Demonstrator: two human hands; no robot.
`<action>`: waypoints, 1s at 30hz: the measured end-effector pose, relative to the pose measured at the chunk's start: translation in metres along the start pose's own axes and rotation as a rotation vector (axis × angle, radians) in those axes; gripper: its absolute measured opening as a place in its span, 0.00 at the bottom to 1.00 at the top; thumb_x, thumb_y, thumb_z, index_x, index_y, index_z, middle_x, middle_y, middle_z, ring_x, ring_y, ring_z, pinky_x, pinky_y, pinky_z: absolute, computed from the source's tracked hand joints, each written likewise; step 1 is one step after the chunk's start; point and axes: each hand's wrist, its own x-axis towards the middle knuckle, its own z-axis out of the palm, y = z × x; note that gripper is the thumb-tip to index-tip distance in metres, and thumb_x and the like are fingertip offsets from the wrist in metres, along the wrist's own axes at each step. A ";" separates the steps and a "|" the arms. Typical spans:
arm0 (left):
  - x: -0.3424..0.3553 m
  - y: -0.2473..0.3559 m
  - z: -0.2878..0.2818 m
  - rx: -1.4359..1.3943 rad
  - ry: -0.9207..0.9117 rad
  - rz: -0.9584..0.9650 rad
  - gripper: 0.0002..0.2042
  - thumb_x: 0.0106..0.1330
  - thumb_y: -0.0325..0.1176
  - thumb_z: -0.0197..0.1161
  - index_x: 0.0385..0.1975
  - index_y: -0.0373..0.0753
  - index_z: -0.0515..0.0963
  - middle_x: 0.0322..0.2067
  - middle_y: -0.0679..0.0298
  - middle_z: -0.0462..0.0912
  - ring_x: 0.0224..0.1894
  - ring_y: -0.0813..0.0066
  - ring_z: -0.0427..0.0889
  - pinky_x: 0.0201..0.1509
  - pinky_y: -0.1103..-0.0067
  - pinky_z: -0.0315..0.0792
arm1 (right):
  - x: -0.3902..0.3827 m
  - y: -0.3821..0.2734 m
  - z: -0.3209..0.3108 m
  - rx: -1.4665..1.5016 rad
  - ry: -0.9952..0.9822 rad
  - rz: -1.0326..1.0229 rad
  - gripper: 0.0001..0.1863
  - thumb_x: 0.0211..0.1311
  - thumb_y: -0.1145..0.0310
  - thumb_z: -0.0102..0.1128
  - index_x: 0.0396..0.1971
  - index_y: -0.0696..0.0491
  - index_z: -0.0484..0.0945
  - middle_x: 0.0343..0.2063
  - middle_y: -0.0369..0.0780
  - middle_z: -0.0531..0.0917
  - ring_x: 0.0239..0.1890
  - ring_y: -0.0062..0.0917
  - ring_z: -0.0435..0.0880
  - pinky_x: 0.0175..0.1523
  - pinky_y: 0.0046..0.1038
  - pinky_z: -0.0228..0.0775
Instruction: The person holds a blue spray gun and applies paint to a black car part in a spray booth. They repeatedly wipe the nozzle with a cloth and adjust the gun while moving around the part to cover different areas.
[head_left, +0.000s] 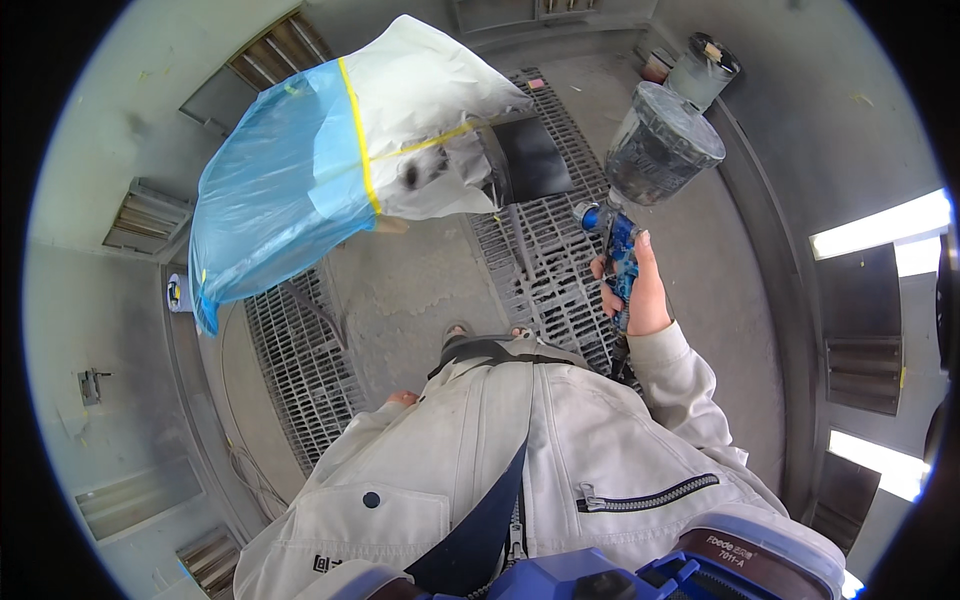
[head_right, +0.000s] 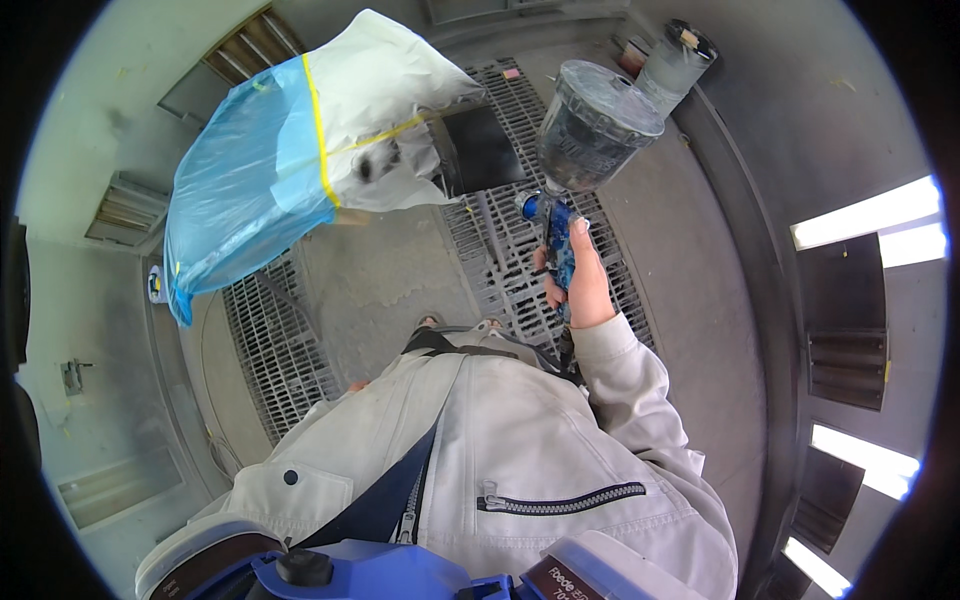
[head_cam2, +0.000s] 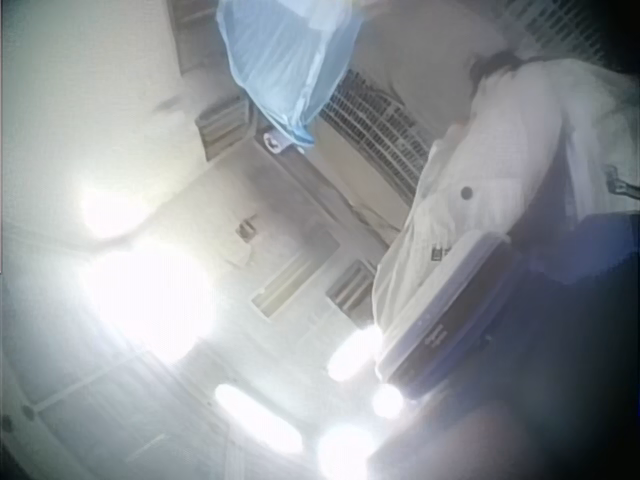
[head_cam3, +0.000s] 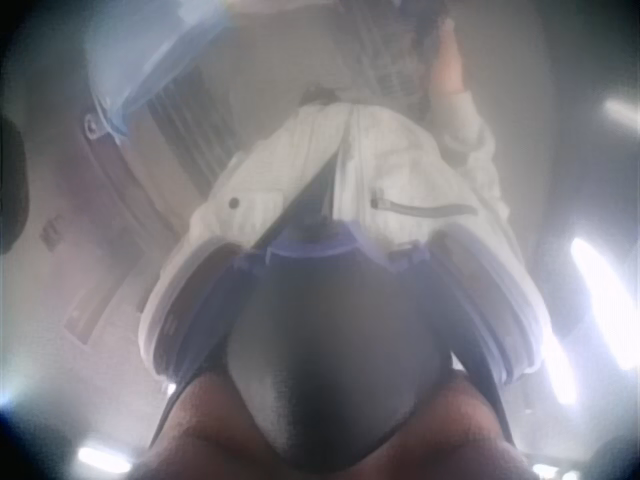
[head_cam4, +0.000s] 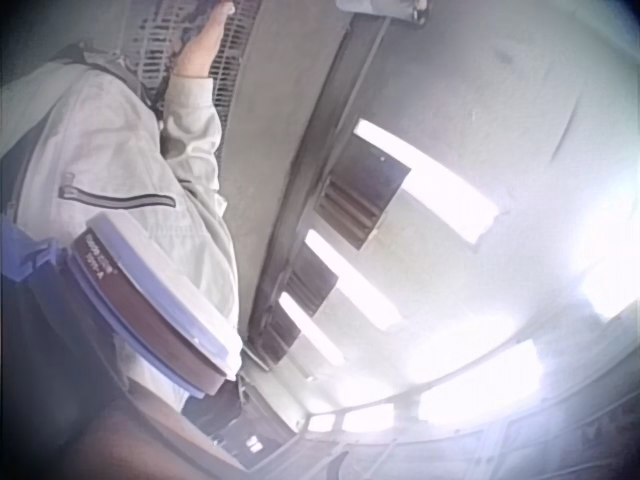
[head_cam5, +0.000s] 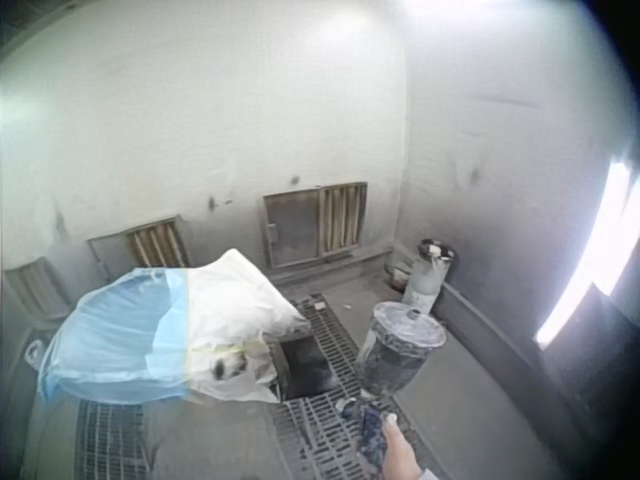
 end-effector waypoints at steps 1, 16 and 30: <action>0.000 -0.001 0.001 -0.015 -0.002 -0.002 0.22 0.70 0.54 0.56 0.56 0.56 0.89 0.57 0.58 0.90 0.62 0.53 0.86 0.67 0.65 0.78 | 0.000 0.000 0.000 -0.001 0.001 0.003 0.39 0.79 0.29 0.42 0.50 0.58 0.74 0.34 0.41 0.82 0.14 0.17 0.65 0.20 0.23 0.62; -0.009 0.012 0.002 0.017 0.005 -0.095 0.22 0.69 0.53 0.57 0.57 0.57 0.89 0.59 0.61 0.89 0.64 0.55 0.85 0.69 0.66 0.77 | 0.001 0.000 -0.002 0.010 -0.049 0.008 0.40 0.79 0.29 0.42 0.53 0.57 0.74 0.35 0.41 0.82 0.14 0.16 0.65 0.20 0.22 0.62; -0.007 0.015 0.004 -0.063 0.031 -0.200 0.22 0.70 0.52 0.55 0.57 0.58 0.89 0.59 0.61 0.89 0.63 0.55 0.86 0.69 0.65 0.77 | 0.004 0.001 -0.007 0.016 -0.023 0.014 0.40 0.80 0.30 0.42 0.53 0.57 0.77 0.33 0.39 0.82 0.15 0.16 0.66 0.21 0.22 0.62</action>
